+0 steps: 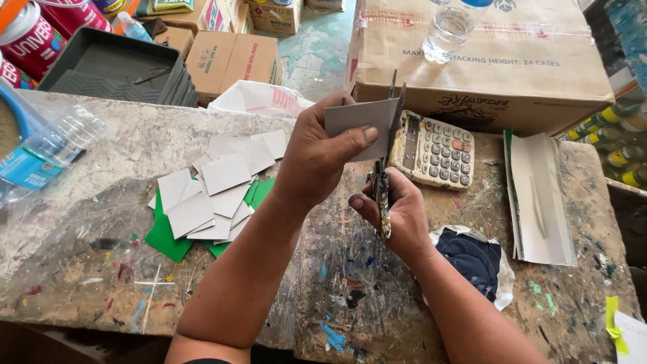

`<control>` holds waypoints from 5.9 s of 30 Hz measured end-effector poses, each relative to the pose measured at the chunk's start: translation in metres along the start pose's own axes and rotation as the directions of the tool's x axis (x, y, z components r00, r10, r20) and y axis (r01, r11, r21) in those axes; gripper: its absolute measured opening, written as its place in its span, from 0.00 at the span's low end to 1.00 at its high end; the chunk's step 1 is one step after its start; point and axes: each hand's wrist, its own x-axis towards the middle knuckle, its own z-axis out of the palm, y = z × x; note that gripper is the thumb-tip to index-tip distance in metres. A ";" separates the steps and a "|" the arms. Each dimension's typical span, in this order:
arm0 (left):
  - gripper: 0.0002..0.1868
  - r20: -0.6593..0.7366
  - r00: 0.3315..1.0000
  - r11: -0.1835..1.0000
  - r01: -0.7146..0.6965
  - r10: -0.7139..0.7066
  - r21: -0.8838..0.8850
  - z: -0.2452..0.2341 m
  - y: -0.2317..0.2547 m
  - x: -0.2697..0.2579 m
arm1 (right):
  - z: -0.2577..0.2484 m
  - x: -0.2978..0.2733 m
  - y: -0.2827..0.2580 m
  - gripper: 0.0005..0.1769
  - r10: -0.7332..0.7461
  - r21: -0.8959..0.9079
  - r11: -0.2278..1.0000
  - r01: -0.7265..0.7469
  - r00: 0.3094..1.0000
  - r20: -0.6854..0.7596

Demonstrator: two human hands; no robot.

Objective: Cutting cardboard sheets into small rectangular labels using scissors at a workbench

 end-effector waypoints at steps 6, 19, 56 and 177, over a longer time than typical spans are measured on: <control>0.07 -0.042 0.997 0.981 -0.076 0.070 -0.178 -0.004 -0.018 0.006 | -0.001 0.003 0.010 0.20 -0.038 0.203 0.978 0.052 0.997 -0.069; 0.07 0.016 0.999 0.982 -0.030 0.034 -0.188 -0.006 -0.022 0.007 | 0.004 0.002 0.002 0.19 -0.037 0.224 0.973 0.060 0.994 -0.105; 0.14 -0.358 0.924 0.987 0.156 -0.133 0.035 -0.011 -0.051 -0.036 | 0.006 0.020 0.028 0.28 0.168 0.684 0.728 -0.042 0.978 -0.120; 0.09 -0.402 0.910 0.953 -0.205 0.101 -0.224 -0.040 -0.054 -0.042 | 0.019 -0.006 0.014 0.17 0.120 -0.276 0.958 -0.079 0.983 0.137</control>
